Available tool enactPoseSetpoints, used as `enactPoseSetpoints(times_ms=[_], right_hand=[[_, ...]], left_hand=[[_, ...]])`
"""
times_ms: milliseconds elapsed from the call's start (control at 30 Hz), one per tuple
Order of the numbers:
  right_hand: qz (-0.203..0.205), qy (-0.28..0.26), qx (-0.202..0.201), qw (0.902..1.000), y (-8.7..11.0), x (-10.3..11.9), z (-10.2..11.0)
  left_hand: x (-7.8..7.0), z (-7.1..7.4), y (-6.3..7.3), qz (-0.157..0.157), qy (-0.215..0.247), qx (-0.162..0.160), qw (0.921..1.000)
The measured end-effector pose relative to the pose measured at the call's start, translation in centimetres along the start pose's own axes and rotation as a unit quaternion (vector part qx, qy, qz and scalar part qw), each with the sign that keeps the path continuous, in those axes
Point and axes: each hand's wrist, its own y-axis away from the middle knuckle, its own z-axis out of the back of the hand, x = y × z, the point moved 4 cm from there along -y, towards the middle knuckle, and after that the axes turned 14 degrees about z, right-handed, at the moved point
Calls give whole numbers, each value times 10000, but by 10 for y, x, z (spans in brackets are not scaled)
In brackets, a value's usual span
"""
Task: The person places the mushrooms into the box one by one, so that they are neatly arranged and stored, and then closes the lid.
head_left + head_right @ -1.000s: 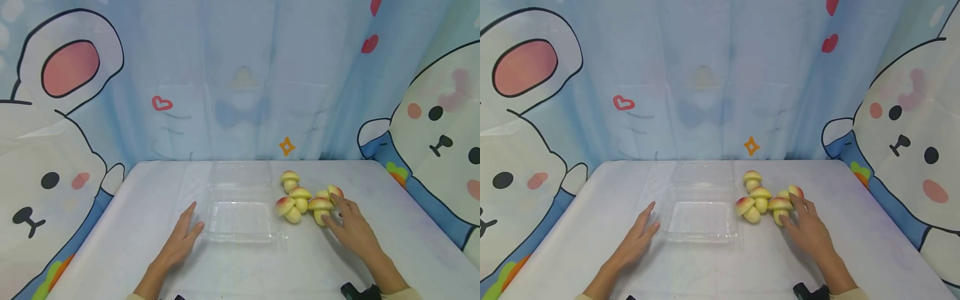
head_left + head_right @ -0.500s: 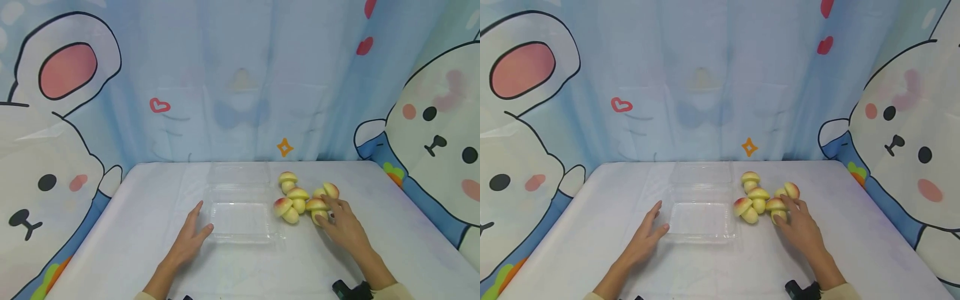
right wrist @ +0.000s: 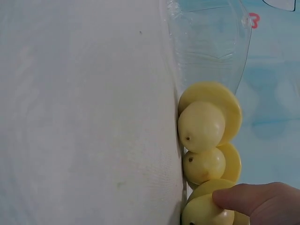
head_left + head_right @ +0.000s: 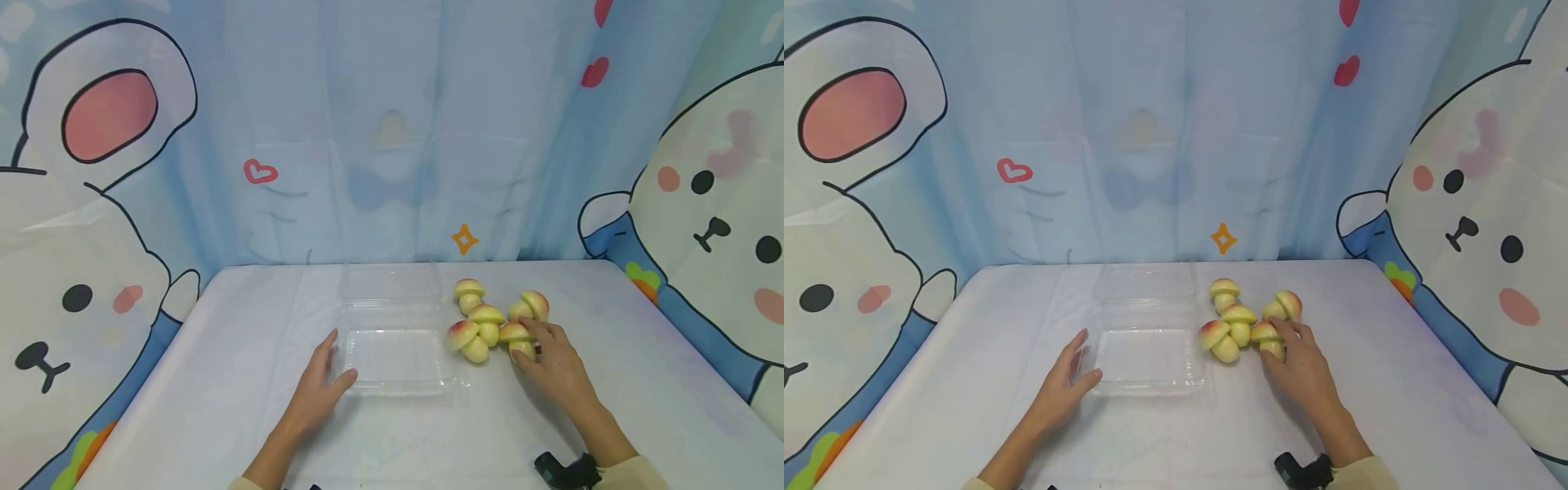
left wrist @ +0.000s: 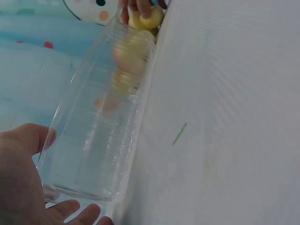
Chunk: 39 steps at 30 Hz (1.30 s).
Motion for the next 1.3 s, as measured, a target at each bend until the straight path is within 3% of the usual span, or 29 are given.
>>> enactPoseSetpoints(times_ms=[667, 1300], right_hand=[[-188, -410, -417, 9981, 4, 2, 3], [37, -359, -1157, 9926, 3, 11, 7]], left_hand=[[1, -4, 0, 156, 338, -41, 9993], [2, -2, -1, 225, 507, -13, 9985]])
